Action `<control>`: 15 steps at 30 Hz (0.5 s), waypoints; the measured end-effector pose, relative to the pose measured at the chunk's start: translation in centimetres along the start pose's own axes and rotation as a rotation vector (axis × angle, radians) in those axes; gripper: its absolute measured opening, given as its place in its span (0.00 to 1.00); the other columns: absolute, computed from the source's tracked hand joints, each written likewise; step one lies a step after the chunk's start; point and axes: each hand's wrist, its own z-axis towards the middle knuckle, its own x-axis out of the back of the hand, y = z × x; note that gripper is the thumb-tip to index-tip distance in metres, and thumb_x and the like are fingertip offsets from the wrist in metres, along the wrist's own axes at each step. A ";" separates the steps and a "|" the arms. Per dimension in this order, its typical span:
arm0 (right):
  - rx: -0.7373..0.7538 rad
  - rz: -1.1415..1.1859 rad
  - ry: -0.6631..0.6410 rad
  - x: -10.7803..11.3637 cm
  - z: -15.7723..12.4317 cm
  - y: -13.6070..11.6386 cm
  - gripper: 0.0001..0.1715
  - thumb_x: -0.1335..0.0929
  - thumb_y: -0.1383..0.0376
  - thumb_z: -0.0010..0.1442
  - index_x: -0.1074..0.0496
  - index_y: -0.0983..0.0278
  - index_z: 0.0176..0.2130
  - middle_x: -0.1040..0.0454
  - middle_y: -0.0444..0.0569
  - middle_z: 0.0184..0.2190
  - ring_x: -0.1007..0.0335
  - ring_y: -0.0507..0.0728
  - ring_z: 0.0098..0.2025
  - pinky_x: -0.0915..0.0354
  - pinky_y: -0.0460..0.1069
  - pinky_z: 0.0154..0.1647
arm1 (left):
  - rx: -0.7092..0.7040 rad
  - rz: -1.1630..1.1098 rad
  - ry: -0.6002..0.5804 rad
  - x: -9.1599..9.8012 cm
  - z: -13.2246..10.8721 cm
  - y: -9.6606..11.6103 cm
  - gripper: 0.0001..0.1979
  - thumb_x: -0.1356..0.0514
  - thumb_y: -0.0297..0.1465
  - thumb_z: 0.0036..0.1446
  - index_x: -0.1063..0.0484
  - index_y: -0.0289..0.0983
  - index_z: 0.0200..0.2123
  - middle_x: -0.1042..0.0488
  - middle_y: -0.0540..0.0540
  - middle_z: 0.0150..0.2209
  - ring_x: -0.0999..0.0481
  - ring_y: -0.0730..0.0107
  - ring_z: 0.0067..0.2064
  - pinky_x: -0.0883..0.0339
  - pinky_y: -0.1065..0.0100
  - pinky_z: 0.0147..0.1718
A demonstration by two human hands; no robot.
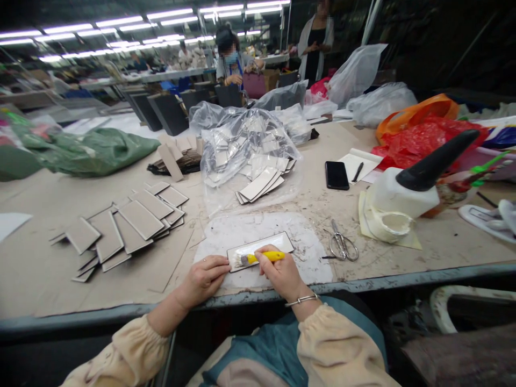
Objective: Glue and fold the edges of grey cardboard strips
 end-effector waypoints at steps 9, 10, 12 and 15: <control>0.067 -0.284 0.271 3.2 -0.4 0.5 0.17 0.39 0.54 0.61 0.30 0.62 0.31 0.31 0.43 0.19 0.33 0.53 0.22 0.38 0.47 0.27 | 0.005 -0.002 0.025 -0.2 0.0 -0.1 0.11 0.44 0.23 0.56 0.26 0.38 0.42 0.25 0.42 0.40 0.26 0.66 0.43 0.28 0.64 0.43; 0.074 -0.319 0.296 3.6 -0.5 0.6 0.17 0.39 0.54 0.61 0.30 0.62 0.31 0.30 0.44 0.20 0.33 0.54 0.23 0.38 0.47 0.28 | 0.005 -0.004 0.029 -0.2 0.0 -0.2 0.12 0.44 0.23 0.56 0.26 0.38 0.42 0.25 0.42 0.41 0.26 0.66 0.43 0.28 0.64 0.43; 0.088 -0.375 0.341 4.4 -0.6 0.7 0.18 0.40 0.54 0.61 0.30 0.62 0.32 0.29 0.45 0.21 0.31 0.54 0.24 0.37 0.47 0.28 | 0.004 -0.005 0.034 -0.2 0.0 -0.2 0.12 0.44 0.23 0.56 0.26 0.38 0.42 0.25 0.42 0.40 0.26 0.66 0.43 0.28 0.64 0.43; 0.097 -0.446 0.396 5.4 -0.8 1.0 0.17 0.40 0.54 0.62 0.29 0.62 0.33 0.28 0.45 0.22 0.31 0.55 0.25 0.38 0.47 0.27 | 0.004 -0.003 0.038 -0.2 0.0 -0.2 0.11 0.45 0.24 0.56 0.26 0.38 0.41 0.25 0.42 0.40 0.26 0.67 0.43 0.28 0.65 0.42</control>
